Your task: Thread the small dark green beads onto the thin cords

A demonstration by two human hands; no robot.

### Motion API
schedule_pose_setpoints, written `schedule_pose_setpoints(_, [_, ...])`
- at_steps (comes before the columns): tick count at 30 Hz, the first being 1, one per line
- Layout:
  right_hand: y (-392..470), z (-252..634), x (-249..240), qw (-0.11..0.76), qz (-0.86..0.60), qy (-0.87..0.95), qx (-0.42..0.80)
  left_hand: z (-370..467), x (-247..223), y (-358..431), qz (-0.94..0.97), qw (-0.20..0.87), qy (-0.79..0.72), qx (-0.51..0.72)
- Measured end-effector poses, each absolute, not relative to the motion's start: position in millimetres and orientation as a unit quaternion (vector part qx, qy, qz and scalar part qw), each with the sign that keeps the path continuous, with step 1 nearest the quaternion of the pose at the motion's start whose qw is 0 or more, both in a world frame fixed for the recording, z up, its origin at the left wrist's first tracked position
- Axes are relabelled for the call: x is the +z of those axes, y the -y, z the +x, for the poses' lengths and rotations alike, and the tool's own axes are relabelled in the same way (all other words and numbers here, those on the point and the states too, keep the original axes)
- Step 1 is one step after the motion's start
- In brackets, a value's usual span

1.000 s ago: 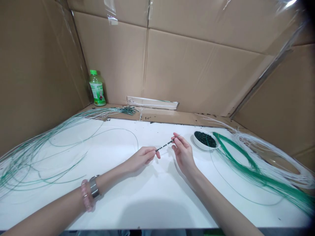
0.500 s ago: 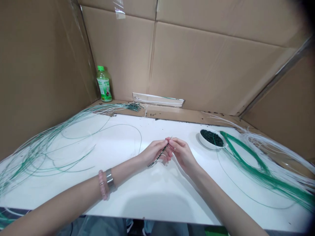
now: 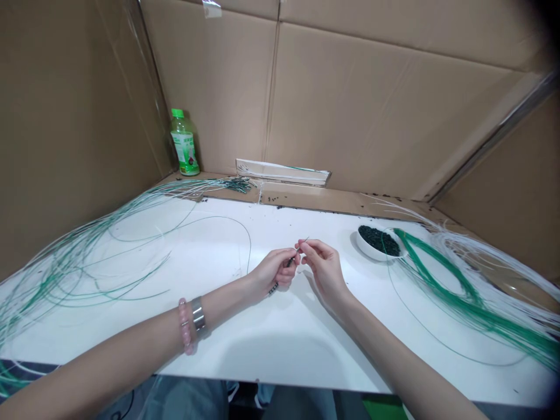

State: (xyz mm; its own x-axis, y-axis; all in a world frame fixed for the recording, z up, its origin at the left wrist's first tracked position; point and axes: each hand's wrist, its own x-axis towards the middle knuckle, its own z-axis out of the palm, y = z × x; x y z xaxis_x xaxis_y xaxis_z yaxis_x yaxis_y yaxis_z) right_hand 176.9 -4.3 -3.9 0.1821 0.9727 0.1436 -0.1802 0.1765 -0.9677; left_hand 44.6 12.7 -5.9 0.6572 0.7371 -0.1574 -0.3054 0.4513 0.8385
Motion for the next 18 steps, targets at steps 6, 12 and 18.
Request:
schedule_pose_setpoints(6, [6.5, 175.1, -4.1, 0.629, -0.455, 0.484, 0.403, 44.6, -5.3, -12.4, 0.4, 0.818, -0.254, 0.326])
schedule_pose_setpoints(12, [11.9, 178.0, -1.0, 0.6, -0.433, 0.554, 0.38, 44.1, -1.5, -12.4, 0.4, 0.813, -0.256, 0.337])
schedule_pose_setpoints(18, [8.1, 181.1, 0.3, 0.581, -0.419, 0.562, 0.413, 44.1, -0.4, -11.2, 0.408, 0.809, -0.25, 0.341])
